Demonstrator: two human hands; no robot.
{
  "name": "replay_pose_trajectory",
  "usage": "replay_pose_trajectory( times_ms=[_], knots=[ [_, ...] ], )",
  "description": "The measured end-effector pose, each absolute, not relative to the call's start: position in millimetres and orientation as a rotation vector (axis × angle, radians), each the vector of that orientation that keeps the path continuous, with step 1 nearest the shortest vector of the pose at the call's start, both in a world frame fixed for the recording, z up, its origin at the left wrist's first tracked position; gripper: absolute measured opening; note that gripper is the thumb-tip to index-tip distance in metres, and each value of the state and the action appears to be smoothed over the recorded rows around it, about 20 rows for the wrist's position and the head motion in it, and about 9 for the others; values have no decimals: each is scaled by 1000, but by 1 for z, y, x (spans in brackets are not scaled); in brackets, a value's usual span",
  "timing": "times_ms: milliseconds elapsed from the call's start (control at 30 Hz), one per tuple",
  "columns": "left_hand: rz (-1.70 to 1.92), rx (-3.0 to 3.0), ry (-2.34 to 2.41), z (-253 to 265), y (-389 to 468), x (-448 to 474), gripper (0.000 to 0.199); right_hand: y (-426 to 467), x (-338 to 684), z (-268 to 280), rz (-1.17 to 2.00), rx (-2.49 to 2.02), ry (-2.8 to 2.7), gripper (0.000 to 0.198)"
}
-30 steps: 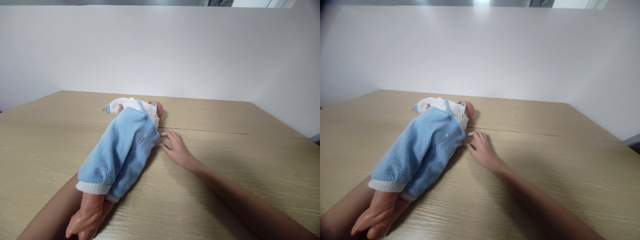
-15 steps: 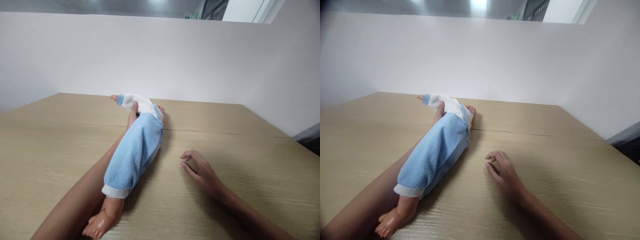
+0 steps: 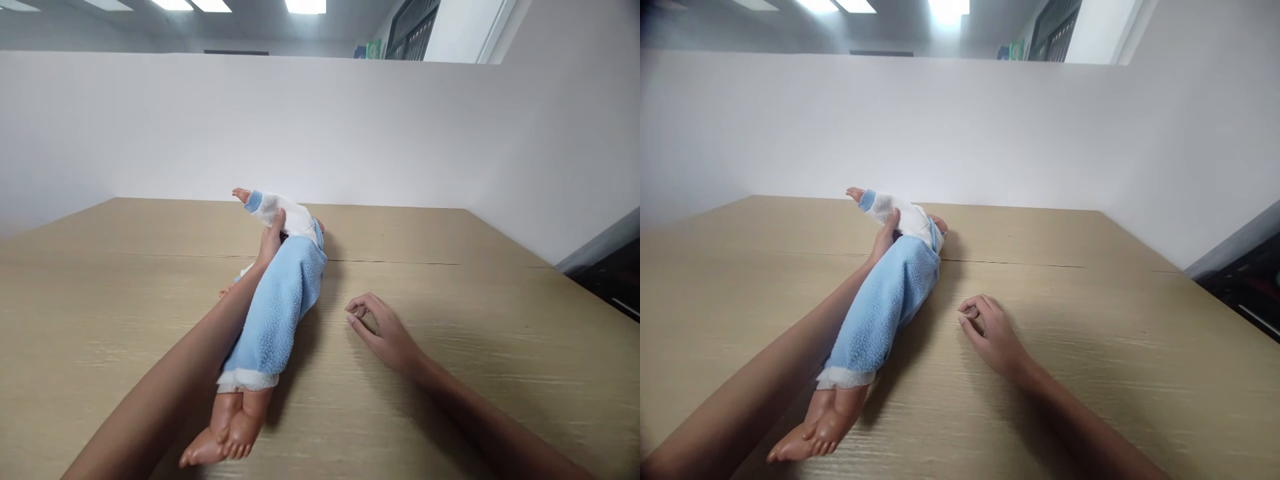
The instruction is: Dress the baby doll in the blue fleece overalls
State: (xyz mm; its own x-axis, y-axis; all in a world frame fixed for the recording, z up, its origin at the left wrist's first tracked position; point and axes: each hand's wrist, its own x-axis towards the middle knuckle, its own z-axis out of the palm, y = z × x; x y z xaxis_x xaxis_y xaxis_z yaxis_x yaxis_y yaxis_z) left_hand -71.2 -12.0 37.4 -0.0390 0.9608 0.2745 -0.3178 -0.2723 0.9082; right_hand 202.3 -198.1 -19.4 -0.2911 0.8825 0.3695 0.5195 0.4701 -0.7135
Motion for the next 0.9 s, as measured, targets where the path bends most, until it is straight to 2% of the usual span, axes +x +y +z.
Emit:
replay_pose_trajectory(
  times_ms=[167, 300, 533, 700, 800, 900],
  knots=[
    [1566, 1181, 763, 42, -23, -53, 77, -195, 203, -21, 646, -1169, -1899, 9],
    [1572, 1346, 848, 46, -34, -33, 70, -187, 208, -30, 820, -1202, -1746, 18],
    [1371, 1955, 1027, 44, -45, 14, 41, -153, 241, -27, 1437, -1012, -1084, 50],
    [1016, 2315, 1039, 36, -50, 35, 48, -137, 279, -14, 1879, -795, -733, 71],
    [1007, 2442, 928, 41, -61, 26, 50, -137, 290, -11, 1876, -764, -720, 67],
    [1121, 2507, 964, 46, -76, -7, 34, -140, 293, -7, 1779, -825, -767, 53]
  ],
)
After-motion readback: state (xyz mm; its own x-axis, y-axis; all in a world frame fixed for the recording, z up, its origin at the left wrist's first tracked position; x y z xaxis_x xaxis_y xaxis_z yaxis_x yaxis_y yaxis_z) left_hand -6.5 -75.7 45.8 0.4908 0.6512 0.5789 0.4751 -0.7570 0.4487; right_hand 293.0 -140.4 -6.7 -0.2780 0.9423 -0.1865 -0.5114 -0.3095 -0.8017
